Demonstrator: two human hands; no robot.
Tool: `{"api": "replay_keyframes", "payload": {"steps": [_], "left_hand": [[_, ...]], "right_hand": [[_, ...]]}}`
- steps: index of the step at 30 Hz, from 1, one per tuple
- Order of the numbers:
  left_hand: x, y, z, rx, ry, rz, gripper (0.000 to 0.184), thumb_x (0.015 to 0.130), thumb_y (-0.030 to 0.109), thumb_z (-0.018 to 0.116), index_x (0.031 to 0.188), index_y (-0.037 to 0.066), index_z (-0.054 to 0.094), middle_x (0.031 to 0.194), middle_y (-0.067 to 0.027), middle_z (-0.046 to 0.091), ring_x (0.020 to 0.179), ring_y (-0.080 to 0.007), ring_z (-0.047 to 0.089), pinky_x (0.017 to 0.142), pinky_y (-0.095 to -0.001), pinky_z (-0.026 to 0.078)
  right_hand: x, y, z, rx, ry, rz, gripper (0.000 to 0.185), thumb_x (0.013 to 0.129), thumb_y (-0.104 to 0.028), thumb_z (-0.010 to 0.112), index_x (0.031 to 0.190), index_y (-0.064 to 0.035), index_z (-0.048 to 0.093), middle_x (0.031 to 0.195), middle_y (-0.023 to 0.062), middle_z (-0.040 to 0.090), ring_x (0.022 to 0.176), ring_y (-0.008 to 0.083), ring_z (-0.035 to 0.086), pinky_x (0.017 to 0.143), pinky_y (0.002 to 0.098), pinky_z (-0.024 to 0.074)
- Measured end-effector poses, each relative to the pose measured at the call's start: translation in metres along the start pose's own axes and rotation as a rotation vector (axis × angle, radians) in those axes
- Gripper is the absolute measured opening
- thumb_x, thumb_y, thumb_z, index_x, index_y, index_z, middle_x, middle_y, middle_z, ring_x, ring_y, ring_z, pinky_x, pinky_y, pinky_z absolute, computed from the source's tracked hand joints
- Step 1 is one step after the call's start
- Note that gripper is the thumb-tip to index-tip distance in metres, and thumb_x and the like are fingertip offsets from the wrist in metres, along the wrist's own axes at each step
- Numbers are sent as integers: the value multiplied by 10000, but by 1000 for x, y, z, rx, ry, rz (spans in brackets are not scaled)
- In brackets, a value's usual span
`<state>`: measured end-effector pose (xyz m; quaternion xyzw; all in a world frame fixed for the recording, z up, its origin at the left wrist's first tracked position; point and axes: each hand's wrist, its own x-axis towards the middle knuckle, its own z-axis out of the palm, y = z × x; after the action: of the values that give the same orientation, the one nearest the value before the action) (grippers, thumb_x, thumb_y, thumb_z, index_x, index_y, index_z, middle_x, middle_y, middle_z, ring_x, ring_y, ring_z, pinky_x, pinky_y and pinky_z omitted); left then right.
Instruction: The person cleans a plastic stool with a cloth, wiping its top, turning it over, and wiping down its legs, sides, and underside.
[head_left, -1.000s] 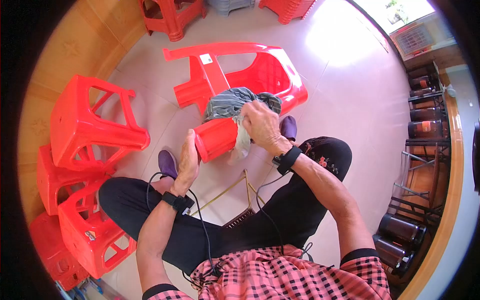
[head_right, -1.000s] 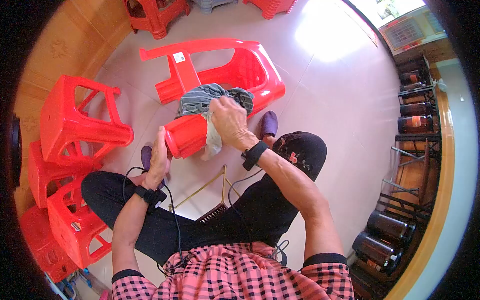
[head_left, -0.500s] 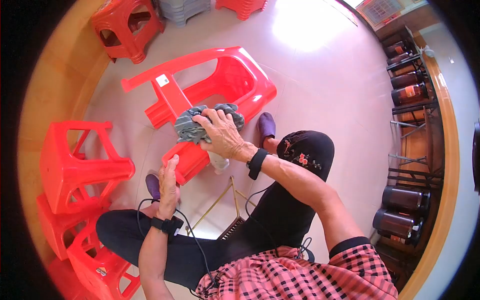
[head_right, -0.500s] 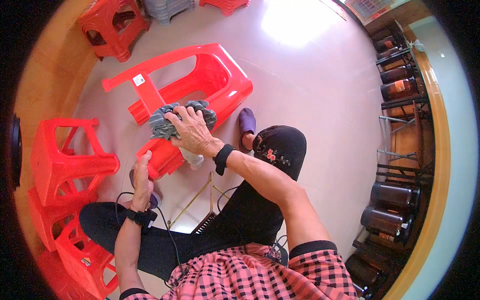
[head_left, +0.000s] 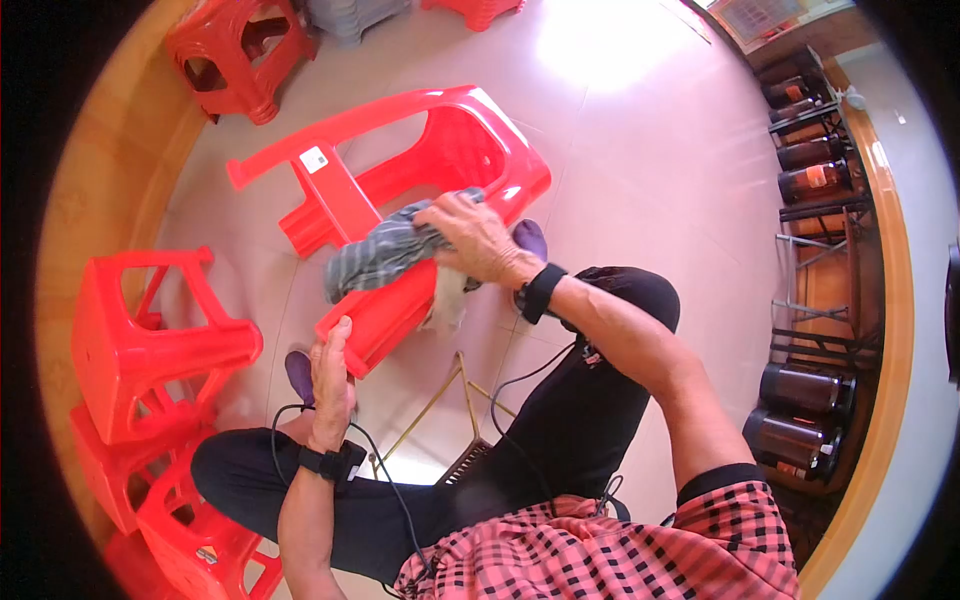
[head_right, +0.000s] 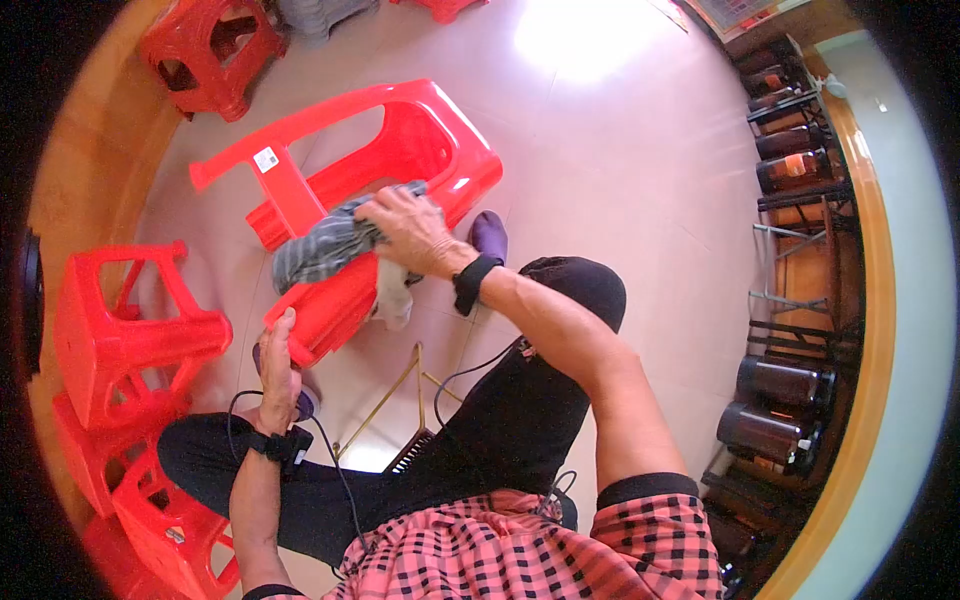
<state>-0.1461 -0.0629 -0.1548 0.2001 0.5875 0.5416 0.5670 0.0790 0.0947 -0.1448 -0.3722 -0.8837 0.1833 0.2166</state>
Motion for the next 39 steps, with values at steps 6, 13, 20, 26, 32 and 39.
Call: {"api": "replay_keyframes", "payload": {"steps": [6, 13, 20, 26, 32, 39], "left_hand": [[-4, 4, 4, 10, -4, -55, 360, 884, 274, 591, 1132, 13, 585, 1056, -62, 609, 955, -135, 566, 850, -277, 436], [-4, 2, 2, -43, -2, -98, 327, 888, 250, 582, 1111, 11, 583, 1060, -58, 610, 945, -127, 564, 830, -277, 442], [4, -15, -3, -96, 48, -51, 247, 877, 220, 594, 1019, 22, 629, 927, -28, 628, 876, -101, 562, 790, -252, 440], [4, -14, 4, -137, 62, 13, 231, 879, 197, 579, 998, 8, 638, 939, -38, 642, 906, -124, 574, 838, -282, 441], [7, -10, 8, -168, 42, 49, 230, 882, 190, 562, 1006, 9, 633, 937, -51, 648, 899, -140, 595, 838, -293, 460], [13, -20, -2, -81, 14, 50, 221, 894, 227, 515, 965, 56, 635, 888, -15, 639, 794, -114, 601, 721, -270, 478]], "right_hand": [[-13, 99, -14, -160, 138, 346, 408, 683, -134, 690, 1067, -135, 552, 1042, 133, 530, 1016, 337, 524, 872, 441, 443], [-8, 175, -19, -146, 194, 664, 361, 740, -198, 681, 1059, -102, 543, 1004, 199, 550, 952, 380, 576, 829, 459, 479], [2, 110, 0, -261, 225, 738, 437, 768, -295, 635, 1007, 50, 514, 986, 285, 547, 917, 431, 577, 799, 493, 484], [-5, 31, 15, -114, 241, 656, 366, 765, -272, 658, 950, 22, 542, 910, 261, 565, 849, 429, 586, 737, 501, 481], [-9, -56, 49, 180, 337, 470, 282, 724, -187, 666, 897, -7, 534, 815, 235, 561, 785, 406, 577, 699, 497, 462], [-30, -142, 66, 654, 326, 420, 190, 743, -91, 615, 864, 19, 518, 736, 207, 556, 676, 326, 602, 621, 399, 467]]}}
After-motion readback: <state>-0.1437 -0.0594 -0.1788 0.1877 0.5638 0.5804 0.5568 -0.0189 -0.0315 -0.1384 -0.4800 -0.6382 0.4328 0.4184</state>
